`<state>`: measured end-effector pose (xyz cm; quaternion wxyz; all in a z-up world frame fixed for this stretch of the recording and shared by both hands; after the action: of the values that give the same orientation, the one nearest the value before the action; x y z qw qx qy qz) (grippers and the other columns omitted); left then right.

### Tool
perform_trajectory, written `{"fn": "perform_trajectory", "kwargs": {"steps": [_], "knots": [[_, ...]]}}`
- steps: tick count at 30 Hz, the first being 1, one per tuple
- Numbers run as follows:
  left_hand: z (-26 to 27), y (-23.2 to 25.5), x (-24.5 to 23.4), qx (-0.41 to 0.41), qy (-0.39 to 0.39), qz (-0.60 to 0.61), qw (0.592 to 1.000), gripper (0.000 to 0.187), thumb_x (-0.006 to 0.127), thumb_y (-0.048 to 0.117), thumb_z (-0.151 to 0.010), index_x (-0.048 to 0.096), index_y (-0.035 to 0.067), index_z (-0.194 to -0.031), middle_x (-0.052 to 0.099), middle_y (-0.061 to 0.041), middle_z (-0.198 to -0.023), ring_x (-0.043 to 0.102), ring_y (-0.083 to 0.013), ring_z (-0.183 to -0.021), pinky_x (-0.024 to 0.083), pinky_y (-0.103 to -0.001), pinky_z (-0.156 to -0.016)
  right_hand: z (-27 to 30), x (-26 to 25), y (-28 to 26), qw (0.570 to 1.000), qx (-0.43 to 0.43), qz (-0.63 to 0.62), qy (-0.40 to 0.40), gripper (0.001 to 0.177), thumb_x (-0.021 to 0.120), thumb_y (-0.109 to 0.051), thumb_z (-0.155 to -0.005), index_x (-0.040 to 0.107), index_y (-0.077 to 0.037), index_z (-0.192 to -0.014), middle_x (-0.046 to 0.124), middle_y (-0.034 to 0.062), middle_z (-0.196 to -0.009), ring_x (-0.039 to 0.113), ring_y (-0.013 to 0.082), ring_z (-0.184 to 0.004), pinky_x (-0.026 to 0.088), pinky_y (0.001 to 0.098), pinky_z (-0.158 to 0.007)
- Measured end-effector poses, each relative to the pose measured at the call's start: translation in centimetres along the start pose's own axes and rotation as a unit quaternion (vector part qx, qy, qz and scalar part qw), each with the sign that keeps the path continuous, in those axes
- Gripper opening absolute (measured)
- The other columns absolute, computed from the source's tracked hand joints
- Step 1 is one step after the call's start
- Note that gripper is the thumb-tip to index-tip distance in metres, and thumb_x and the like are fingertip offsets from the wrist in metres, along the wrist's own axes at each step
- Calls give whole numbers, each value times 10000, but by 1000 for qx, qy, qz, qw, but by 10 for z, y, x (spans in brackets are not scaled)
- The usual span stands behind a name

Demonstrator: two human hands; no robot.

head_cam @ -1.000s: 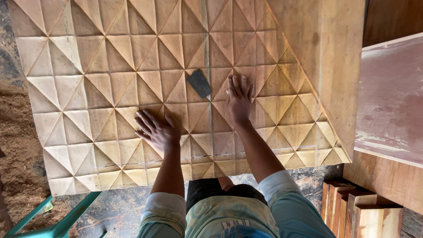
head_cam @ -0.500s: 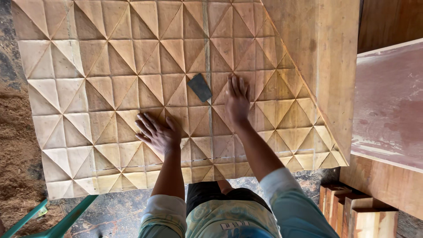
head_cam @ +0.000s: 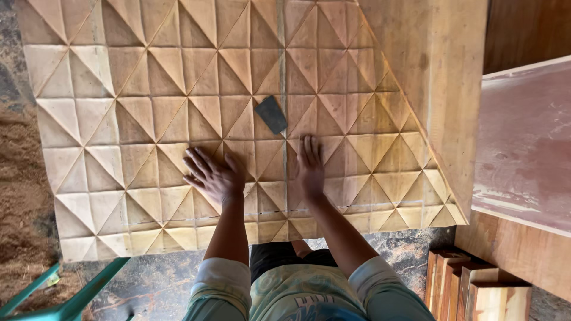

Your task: The person sands the surface of a large wooden board featuring a carved geometric triangle pattern using a sanding block. They move the block back and forth across the surface to smooth the wood, working on different sections of the board throughout the clip.

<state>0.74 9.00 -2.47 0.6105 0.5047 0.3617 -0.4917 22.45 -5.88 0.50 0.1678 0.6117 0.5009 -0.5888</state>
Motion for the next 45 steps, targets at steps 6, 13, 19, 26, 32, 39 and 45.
{"fn": "perform_trajectory", "kwargs": {"steps": [6, 13, 19, 26, 32, 39, 45], "knots": [[2, 5, -1, 3, -4, 10, 1000, 842, 322, 569, -1014, 159, 53, -1659, 109, -152, -1738, 77, -342, -1606, 23, -607, -1256, 18, 24, -3, 996, -71, 2, -53, 534, 545, 44, -945, 451, 69, -1469, 491, 259, -1529, 409, 402, -1487, 353, 551, -1234], [6, -5, 0, 7, -1, -20, 1000, 823, 320, 554, -1020, 179, 60, -1663, 118, -136, -1749, 91, -343, -1612, 31, -605, -1271, 17, 21, 11, 997, -62, 13, -52, 564, 536, 120, -915, 493, 66, -1475, 491, 213, -1571, 402, 387, -1510, 363, 482, -1257], [2, 2, -5, 8, -5, -17, 1000, 830, 316, 561, -1018, 180, 52, -1658, 117, -138, -1741, 92, -339, -1604, 32, -601, -1264, 15, 12, -6, 988, -134, 0, -71, 481, 557, 49, -953, 560, 38, -1434, 508, 191, -1548, 455, 366, -1473, 383, 498, -1231], [0, 2, -3, -7, -10, -9, 1000, 841, 335, 556, -1010, 145, 65, -1666, 93, -126, -1749, 68, -325, -1617, 8, -586, -1276, 4, 4, -1, 986, -143, -9, -79, 506, 545, 34, -931, 544, 54, -1437, 495, 204, -1548, 467, 397, -1456, 377, 538, -1208], [1, -1, -3, -3, -2, -9, 1000, 834, 350, 554, -1016, 163, 63, -1665, 107, -126, -1748, 85, -333, -1614, 13, -594, -1274, 4, -4, -1, 993, -101, -10, -54, 488, 584, 16, -958, 537, 8, -1443, 512, 165, -1554, 452, 368, -1496, 380, 492, -1256], [1, 2, -2, -3, -12, -25, 1000, 830, 349, 553, -1012, 170, 67, -1660, 106, -128, -1743, 86, -334, -1609, 17, -608, -1261, 2, -3, -7, 984, -141, -34, -100, 408, 607, -70, -1020, 594, 46, -1411, 561, 219, -1525, 426, 407, -1484, 367, 500, -1234], [6, -5, -3, 2, 3, -17, 1000, 831, 351, 552, -1021, 176, 60, -1667, 115, -132, -1755, 92, -325, -1621, 31, -594, -1281, 3, -11, 2, 999, -24, -44, -11, 508, 635, -148, -993, 525, 80, -1434, 494, 221, -1550, 413, 440, -1496, 378, 510, -1243]]}}
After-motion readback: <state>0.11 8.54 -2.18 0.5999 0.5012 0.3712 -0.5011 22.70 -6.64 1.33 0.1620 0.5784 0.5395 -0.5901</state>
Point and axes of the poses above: each hand's wrist, its own z-axis away from the middle knuckle, its own x-axis out of the palm, y = z × x, the point moved 9 cm from there along -z, towards the middle knuckle
